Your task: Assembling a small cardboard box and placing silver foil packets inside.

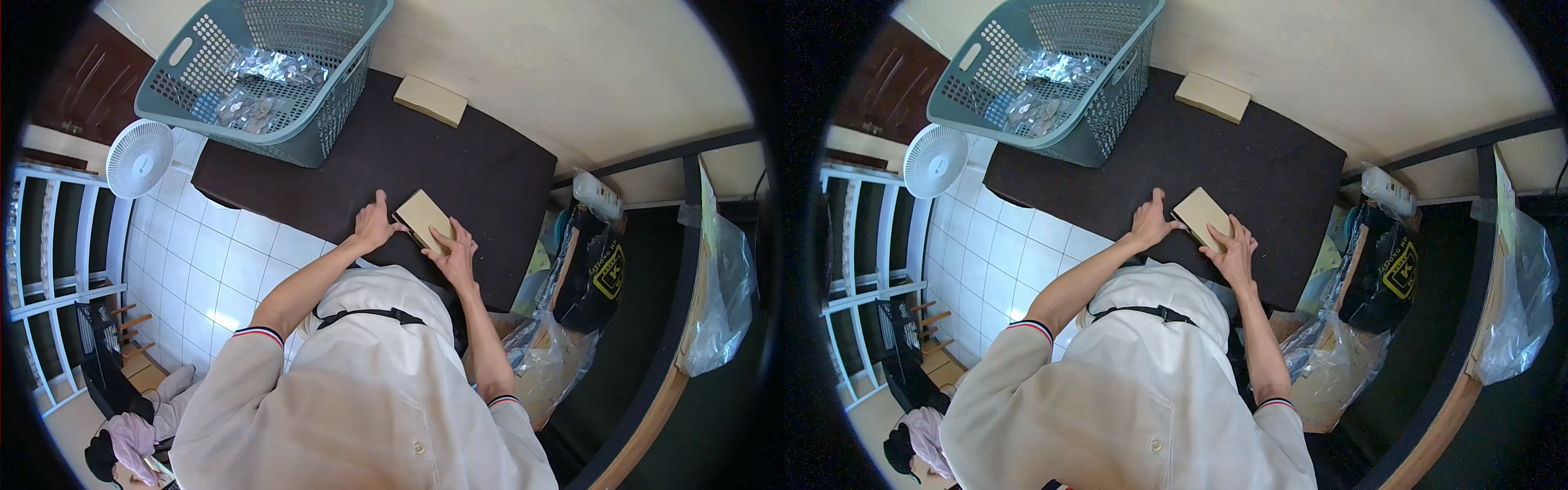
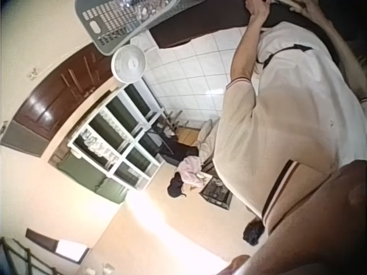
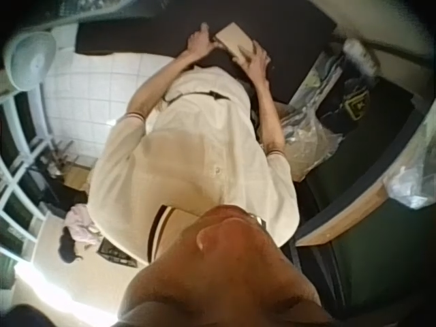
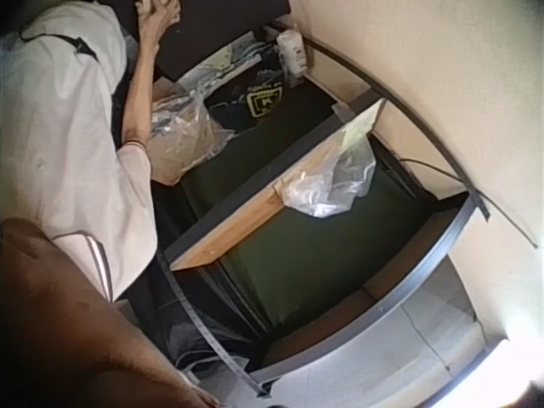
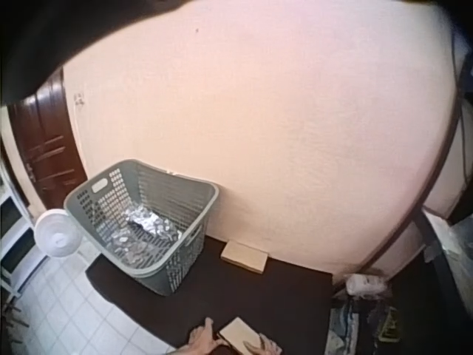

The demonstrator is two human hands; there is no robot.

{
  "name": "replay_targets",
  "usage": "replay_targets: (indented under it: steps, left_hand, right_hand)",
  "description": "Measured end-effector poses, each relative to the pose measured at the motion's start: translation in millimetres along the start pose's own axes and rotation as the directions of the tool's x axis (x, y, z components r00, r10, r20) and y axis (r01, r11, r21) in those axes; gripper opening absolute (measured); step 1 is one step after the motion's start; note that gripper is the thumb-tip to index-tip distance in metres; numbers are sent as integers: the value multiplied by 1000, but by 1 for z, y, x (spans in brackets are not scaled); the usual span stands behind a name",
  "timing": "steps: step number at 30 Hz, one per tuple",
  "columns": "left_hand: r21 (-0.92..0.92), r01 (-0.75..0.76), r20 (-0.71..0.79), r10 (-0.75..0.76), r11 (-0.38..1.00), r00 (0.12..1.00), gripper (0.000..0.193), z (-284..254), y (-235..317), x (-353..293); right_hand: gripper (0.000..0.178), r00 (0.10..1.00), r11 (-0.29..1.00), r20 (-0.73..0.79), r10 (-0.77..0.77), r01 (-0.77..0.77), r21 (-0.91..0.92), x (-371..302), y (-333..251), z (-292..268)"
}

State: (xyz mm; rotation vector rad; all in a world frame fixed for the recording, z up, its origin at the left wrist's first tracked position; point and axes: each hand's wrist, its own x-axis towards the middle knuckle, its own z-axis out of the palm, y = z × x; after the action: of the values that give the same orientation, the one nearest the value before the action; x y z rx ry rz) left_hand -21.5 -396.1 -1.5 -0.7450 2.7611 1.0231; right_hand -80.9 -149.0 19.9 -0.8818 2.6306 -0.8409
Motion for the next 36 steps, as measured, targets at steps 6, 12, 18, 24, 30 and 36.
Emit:
replay_targets:
  steps: [6, 12, 18, 24, 30, 36]
  left_hand:
    - [-745, 478, 447, -184, 465, 875, 56, 45, -1, -7]
    - [-832, 346, 348, -78, 433, 934, 51, 64, 7, -3]
    - [-824, 321, 322, -79, 467, 943, 54, 71, 10, -7]
    - [-763, 275, 244, -133, 585, 961, 57, 85, 12, -12]
    - [-501, 84, -7, -102, 861, 995, 65, 88, 30, -28]
    - [-673, 115, 94, -70, 731, 993, 60, 88, 19, -23]
  right_hand:
    - [62, 985, 988, -88, 147, -142, 56, -8, -9, 11]
    - [63, 953, 962, -139, 271, -261, 82, -15, -12, 12]
    - [62, 946, 959, -155, 284, -277, 64, -18, -11, 12]
    - [59, 957, 965, -136, 257, -247, 92, -20, -13, 12]
    - [58, 963, 967, -115, 244, -233, 105, -21, -11, 11]
    - [58, 963, 960, -93, 253, -239, 145, -21, -7, 9]
